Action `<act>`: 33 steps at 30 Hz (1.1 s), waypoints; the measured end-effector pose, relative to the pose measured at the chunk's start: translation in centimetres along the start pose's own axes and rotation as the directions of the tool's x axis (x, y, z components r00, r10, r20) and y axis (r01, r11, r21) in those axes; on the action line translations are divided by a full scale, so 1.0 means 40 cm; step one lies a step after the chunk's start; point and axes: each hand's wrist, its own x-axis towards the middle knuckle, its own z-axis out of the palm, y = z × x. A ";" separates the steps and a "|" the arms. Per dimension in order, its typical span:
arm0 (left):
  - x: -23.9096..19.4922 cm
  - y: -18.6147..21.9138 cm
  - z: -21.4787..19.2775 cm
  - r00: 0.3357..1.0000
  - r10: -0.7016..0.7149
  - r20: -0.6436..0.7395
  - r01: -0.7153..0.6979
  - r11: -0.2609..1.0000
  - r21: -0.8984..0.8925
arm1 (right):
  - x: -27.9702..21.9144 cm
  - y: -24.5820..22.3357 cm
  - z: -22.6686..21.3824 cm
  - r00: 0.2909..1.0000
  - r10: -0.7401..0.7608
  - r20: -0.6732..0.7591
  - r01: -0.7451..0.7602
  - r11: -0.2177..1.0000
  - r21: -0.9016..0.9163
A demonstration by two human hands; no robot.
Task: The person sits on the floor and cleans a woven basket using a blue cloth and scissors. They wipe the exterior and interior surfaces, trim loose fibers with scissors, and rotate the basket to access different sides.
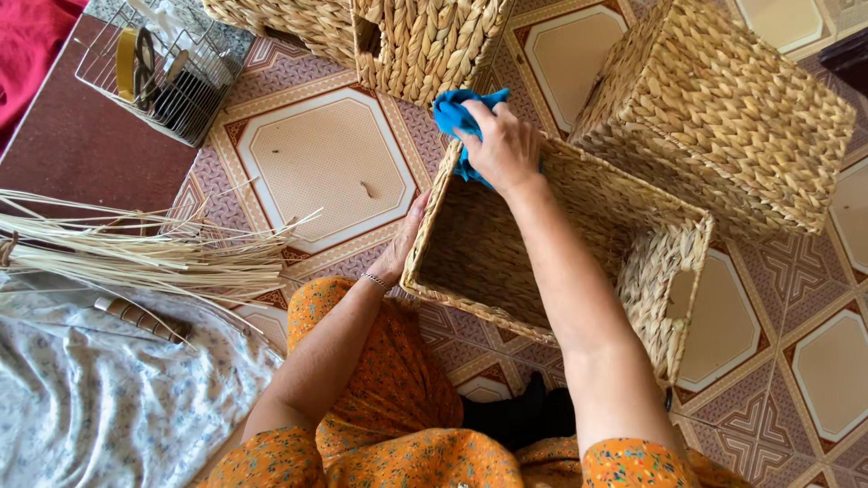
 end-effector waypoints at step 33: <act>-0.005 -0.042 -0.021 0.996 0.057 0.071 -0.041 0.977 -0.207 | -0.540 -0.035 -0.567 0.813 -0.226 0.536 0.156 0.972 0.174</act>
